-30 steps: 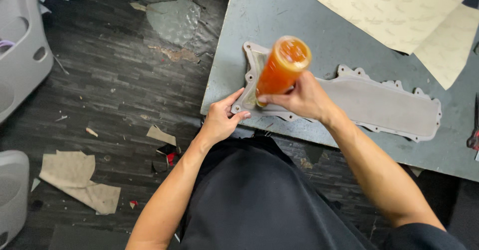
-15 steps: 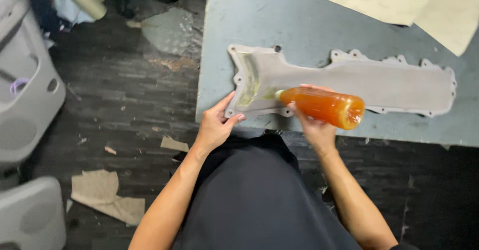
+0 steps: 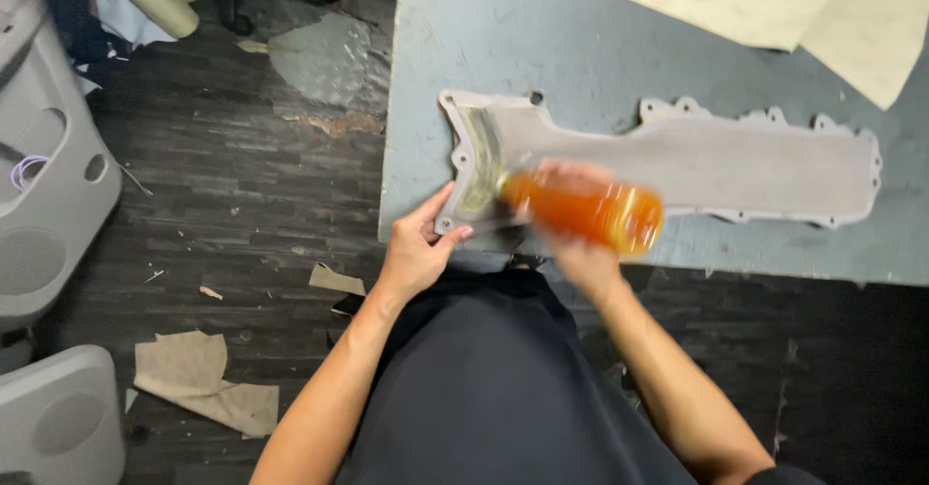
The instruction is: The person applies a viscous orange liquid from a plastic bottle onto a long gray plastic panel on a workbench. The person rolls the bottle along the surface to spread the liquid evenly across the panel.
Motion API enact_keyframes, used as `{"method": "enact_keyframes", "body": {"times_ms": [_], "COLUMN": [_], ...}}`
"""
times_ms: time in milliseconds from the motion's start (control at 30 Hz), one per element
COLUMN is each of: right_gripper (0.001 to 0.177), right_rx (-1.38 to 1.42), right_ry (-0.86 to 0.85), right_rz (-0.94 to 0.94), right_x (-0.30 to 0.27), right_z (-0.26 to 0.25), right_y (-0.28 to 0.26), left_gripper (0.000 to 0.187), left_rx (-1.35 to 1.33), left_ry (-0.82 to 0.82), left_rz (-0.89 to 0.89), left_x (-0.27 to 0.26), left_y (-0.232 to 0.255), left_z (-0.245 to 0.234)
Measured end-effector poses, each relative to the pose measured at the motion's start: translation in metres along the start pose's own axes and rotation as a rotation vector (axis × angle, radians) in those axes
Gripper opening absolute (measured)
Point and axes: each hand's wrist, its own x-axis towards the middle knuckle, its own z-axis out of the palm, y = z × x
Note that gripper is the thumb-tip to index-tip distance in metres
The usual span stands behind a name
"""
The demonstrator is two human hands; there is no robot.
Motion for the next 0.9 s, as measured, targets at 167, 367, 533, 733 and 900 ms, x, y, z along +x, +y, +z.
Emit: {"method": "enact_keyframes", "body": {"times_ms": [167, 367, 533, 733, 900], "right_gripper": [0.062, 0.058, 0.051, 0.041, 0.042], "right_rx": [0.399, 0.553, 0.267, 0.275, 0.384], "right_ry": [0.026, -0.028, -0.112, -0.272, -0.366], "right_rz": [0.125, 0.175, -0.073, 0.043, 0.098], "right_x": [0.018, 0.024, 0.043, 0.099, 0.082], "right_z": [0.006, -0.002, -0.003, -0.011, -0.008], "right_y": [-0.014, -0.002, 0.0, 0.0, -0.031], "left_gripper": [0.067, 0.065, 0.064, 0.068, 0.067], "left_rx": [0.068, 0.046, 0.083, 0.013, 0.073], "left_ry": [0.022, 0.016, 0.019, 0.01, 0.002], "left_rz": [0.003, 0.011, 0.045, 0.01, -0.021], "left_x": [-0.003, 0.0, -0.005, 0.005, -0.002], "left_y": [0.001, 0.001, -0.003, 0.001, -0.004], "left_z": [-0.004, -0.001, -0.003, -0.004, -0.003]}}
